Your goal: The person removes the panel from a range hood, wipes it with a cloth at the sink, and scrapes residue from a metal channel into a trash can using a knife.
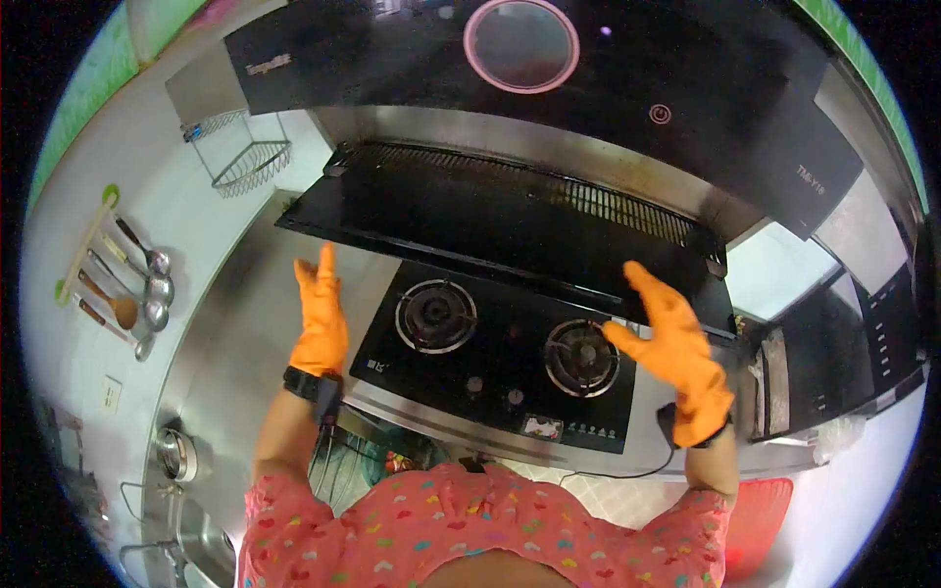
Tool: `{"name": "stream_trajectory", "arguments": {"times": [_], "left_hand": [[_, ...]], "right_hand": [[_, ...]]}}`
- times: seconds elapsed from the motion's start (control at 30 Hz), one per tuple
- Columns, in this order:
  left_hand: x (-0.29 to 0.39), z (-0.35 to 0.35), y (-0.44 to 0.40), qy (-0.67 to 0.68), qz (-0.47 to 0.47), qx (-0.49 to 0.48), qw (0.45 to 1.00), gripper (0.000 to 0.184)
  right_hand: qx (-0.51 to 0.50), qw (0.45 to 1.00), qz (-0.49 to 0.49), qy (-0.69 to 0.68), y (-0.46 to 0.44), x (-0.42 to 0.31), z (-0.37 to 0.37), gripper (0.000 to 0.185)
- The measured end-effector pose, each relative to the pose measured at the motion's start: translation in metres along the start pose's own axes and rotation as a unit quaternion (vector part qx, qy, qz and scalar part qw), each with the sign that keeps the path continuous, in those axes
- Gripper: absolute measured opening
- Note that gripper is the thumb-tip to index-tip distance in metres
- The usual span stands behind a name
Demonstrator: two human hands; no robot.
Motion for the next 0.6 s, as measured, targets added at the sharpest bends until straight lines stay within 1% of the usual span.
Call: {"name": "stream_trajectory", "arguments": {"times": [0.03,0.07,0.1,0.13,0.17,0.2,0.23,0.27,0.3,0.33,0.37,0.4,0.43,0.47,0.5,0.53,0.6], "left_hand": [[-0.01,-0.003,0.002,0.136,-0.13,-0.007,0.982,0.094],[-0.008,0.001,-0.002,0.138,-0.132,-0.011,0.982,0.094],[-0.006,0.007,-0.004,0.218,-0.219,0.001,0.951,0.091],[-0.007,0.014,-0.006,0.294,-0.303,0.013,0.906,0.088],[-0.028,0.015,-0.014,0.334,-0.33,0.052,0.881,0.076],[-0.025,0.024,-0.023,0.337,-0.333,0.046,0.879,0.076],[-0.017,0.036,-0.031,0.372,-0.325,0.024,0.869,0.068],[-0.014,0.048,-0.034,0.407,-0.318,0.002,0.856,0.061],[-0.051,0.036,-0.047,0.598,-0.342,0.05,0.723,0.054],[-0.086,0.024,-0.059,0.741,-0.377,0.095,0.547,0.048],[-0.097,0.021,-0.076,0.651,-0.397,-0.025,0.647,0.04],[-0.091,0.034,-0.078,0.597,-0.404,-0.088,0.688,0.036],[-0.084,0.046,-0.079,0.541,-0.404,-0.154,0.721,0.032],[-0.052,0.056,-0.072,0.459,-0.373,-0.067,0.804,0.025],[-0.035,0.057,-0.065,0.366,-0.333,0.023,0.869,0.018],[-0.045,0.055,-0.066,0.365,-0.334,0.015,0.869,0.018],[-0.102,0.024,-0.083,0.331,-0.328,0.083,0.881,0.011]], "right_hand": [[-0.03,0.994,0.061,-0.084,0.005,0.007,-0.019,0.069],[-0.07,0.976,0.144,-0.146,0.005,0.02,-0.039,0.068],[-0.036,0.945,0.211,-0.246,0.011,0.044,-0.049,0.065],[0.019,0.927,0.27,-0.26,0.011,0.069,-0.059,0.064],[0.062,0.915,0.321,-0.235,0.014,0.091,-0.071,0.066],[0.118,0.893,0.362,-0.24,0.014,0.126,-0.07,0.072],[0.083,0.916,0.339,-0.199,0.021,0.197,-0.06,0.076],[0.034,0.894,0.381,-0.234,0.024,0.216,-0.057,0.078],[-0.014,0.866,0.424,-0.263,0.027,0.235,-0.054,0.081],[-0.072,0.772,0.516,-0.365,0.021,0.221,-0.052,0.082],[-0.088,0.759,0.547,-0.341,0.019,0.242,-0.036,0.079],[-0.044,0.818,0.443,-0.364,0.017,0.226,-0.032,0.073],[-0.003,0.862,0.33,-0.384,0.016,0.209,-0.028,0.066],[0.012,0.898,0.246,-0.364,0.017,0.202,-0.028,0.064],[0.031,0.925,0.161,-0.343,0.019,0.196,-0.029,0.061],[-0.012,0.857,0.252,-0.45,0.015,0.201,-0.022,0.053],[-0.05,0.764,0.339,-0.547,0.007,0.2,-0.018,0.044]]}}
Point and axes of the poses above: each hand's wrist, its own y-axis away from the middle knuckle, its own z-axis out of the palm, x = y × z, the point moved 3 cm from there along -y, towards the middle knuckle, and after that the axes turned 13 degrees about z, right-handed, at the moved point
